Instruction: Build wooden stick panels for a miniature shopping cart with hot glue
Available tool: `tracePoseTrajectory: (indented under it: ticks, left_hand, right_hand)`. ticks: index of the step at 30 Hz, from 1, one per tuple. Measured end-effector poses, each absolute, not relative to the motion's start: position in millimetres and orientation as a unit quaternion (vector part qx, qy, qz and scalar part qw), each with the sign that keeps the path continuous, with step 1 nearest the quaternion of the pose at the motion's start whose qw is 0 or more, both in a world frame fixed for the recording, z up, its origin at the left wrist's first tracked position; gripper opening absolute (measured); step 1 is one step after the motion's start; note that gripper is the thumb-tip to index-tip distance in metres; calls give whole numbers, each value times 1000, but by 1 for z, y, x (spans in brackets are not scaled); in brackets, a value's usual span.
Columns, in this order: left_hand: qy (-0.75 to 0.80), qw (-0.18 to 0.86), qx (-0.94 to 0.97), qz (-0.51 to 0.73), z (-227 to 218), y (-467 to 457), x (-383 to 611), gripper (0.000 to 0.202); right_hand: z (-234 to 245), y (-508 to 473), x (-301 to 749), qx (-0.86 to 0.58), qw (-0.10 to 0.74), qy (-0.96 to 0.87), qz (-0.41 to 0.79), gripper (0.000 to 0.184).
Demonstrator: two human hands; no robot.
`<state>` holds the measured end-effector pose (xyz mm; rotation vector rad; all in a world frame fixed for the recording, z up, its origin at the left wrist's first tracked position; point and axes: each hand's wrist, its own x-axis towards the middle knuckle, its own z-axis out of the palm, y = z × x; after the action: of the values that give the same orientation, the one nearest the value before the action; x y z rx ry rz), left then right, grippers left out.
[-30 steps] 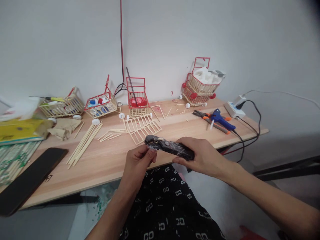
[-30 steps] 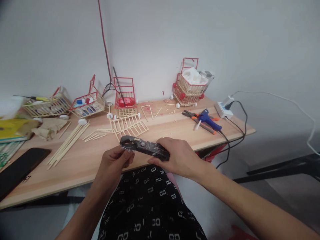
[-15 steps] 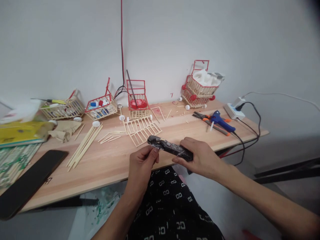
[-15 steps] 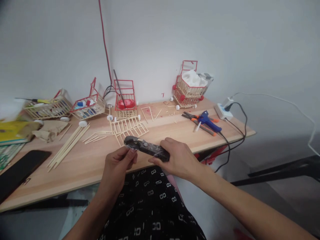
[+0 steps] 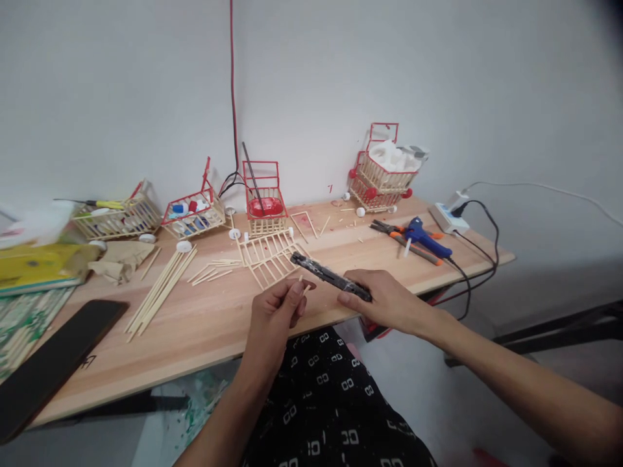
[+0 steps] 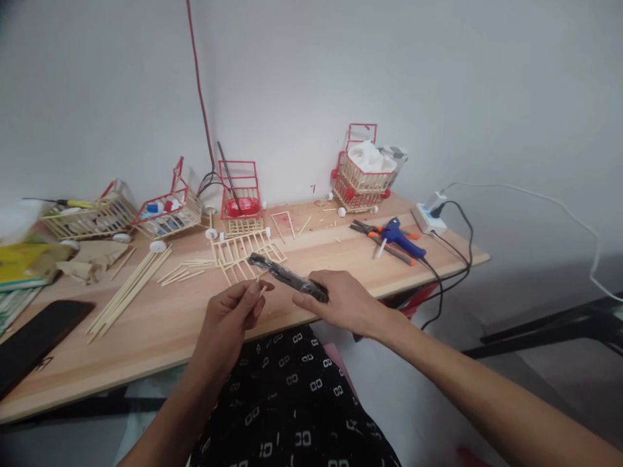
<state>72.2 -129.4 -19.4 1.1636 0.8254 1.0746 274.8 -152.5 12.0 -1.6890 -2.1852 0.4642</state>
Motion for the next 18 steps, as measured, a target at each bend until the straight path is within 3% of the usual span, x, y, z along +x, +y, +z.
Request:
tracePoseTrajectory:
  ticks: [10, 18]
  left_hand:
    - [326, 668, 493, 452, -22, -129, 69, 32]
    - [329, 675, 481, 453, -18, -130, 69, 31]
  right_hand:
    - [18, -155, 271, -607, 140, -772, 125, 42]
    - [13, -152, 276, -594, 166, -769, 166, 43]
